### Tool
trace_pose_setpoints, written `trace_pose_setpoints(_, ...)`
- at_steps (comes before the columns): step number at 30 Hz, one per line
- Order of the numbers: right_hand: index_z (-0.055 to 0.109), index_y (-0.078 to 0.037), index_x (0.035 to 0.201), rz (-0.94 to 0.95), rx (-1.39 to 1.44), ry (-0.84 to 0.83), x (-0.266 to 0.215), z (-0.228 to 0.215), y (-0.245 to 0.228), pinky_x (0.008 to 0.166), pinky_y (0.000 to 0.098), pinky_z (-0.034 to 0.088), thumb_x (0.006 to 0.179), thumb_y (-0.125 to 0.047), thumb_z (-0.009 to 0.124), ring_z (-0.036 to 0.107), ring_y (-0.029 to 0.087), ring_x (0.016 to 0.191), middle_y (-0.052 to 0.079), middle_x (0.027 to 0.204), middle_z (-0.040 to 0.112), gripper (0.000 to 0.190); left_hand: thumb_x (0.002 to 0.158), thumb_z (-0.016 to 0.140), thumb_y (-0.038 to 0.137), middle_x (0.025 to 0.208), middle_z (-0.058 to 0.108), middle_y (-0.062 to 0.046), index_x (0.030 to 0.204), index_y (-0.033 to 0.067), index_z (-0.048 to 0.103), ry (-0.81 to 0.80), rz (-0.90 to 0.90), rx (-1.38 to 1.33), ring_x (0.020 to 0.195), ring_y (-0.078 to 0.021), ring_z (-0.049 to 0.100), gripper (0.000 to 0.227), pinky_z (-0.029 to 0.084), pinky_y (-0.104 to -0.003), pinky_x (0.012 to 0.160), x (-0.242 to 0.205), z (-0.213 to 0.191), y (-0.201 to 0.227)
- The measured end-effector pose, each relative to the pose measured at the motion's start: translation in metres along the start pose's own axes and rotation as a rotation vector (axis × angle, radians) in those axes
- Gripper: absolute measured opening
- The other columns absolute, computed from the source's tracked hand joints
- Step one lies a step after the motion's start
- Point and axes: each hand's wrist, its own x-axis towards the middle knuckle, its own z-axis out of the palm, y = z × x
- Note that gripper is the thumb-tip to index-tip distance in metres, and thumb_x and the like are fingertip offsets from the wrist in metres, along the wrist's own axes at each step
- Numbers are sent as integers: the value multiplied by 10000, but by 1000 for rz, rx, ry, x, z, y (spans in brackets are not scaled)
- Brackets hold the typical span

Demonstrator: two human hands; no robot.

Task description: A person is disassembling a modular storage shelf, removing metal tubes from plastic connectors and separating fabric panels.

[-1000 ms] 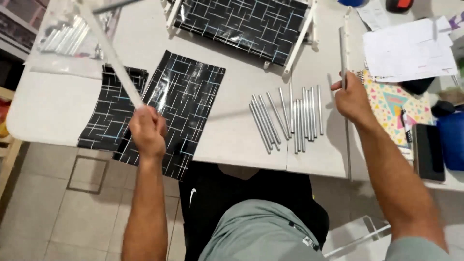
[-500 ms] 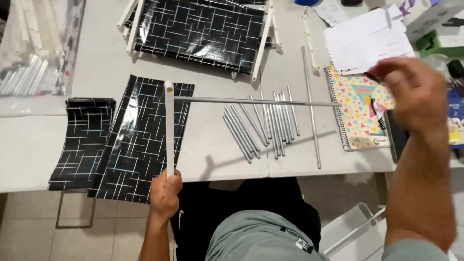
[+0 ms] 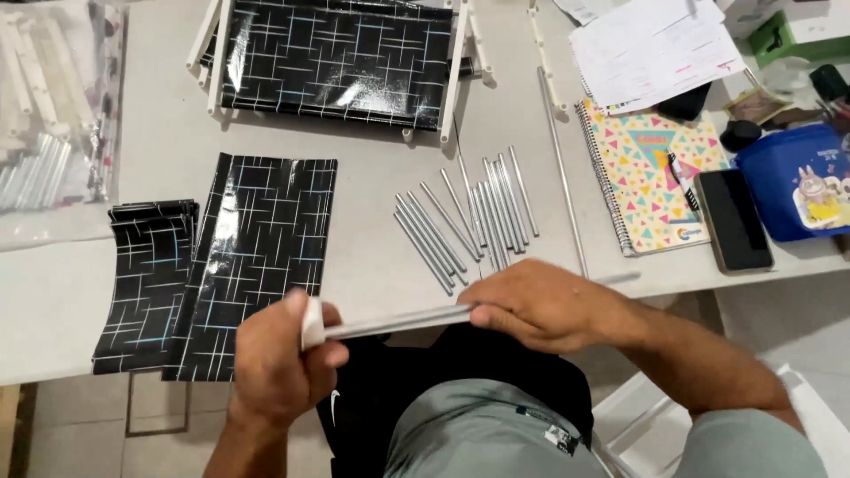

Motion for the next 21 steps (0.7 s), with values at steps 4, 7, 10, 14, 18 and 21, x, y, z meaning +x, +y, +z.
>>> trace_pose_setpoints(4,662,7,1199,-15,802,-518,3,12,24,523,244,375,1089,-474,352,453,92,533,4,614,514,583,1071,471,273,577,352,44,1098,11,604,-23,283,-97,460,-96,358,296,299,-275,391,44,-38,19)
trace_pose_setpoints(7,626,-94,865,-76,555,-250,9,37,31,533,263,434,1089,-341,433,546,115,571,-2,726,636,385,1006,501,207,522,429,63,991,12,660,-136,158,-70,405,-82,374,253,331,-294,341,32,-42,11)
trace_pose_setpoints(10,468,-110,814,-109,-71,130,14,49,34,456,396,440,1105,-362,344,536,255,457,55,616,472,404,1037,425,274,614,572,-23,1003,-15,645,-118,-111,-78,458,-118,513,364,441,-300,438,19,-31,1)
trace_pose_setpoints(14,480,-139,771,-193,-649,629,27,47,40,389,345,361,1057,-271,636,446,164,459,-11,580,460,351,1071,417,254,550,586,-43,1231,32,635,-174,-853,-73,474,-162,605,350,518,-324,499,35,-23,11)
trace_pose_setpoints(18,524,-143,769,-28,138,99,26,41,44,498,357,383,1059,-437,406,505,184,487,1,574,496,429,1054,662,234,748,727,-224,732,-24,668,-569,-1992,-76,765,-328,699,412,536,-429,814,33,-37,-44)
trace_pose_setpoints(21,684,-44,1149,38,781,-367,9,31,44,545,231,378,1061,-473,414,450,82,573,-18,662,485,514,864,688,130,777,707,-8,1372,183,538,-574,-137,177,644,-215,646,533,566,-364,621,-12,-73,-30)
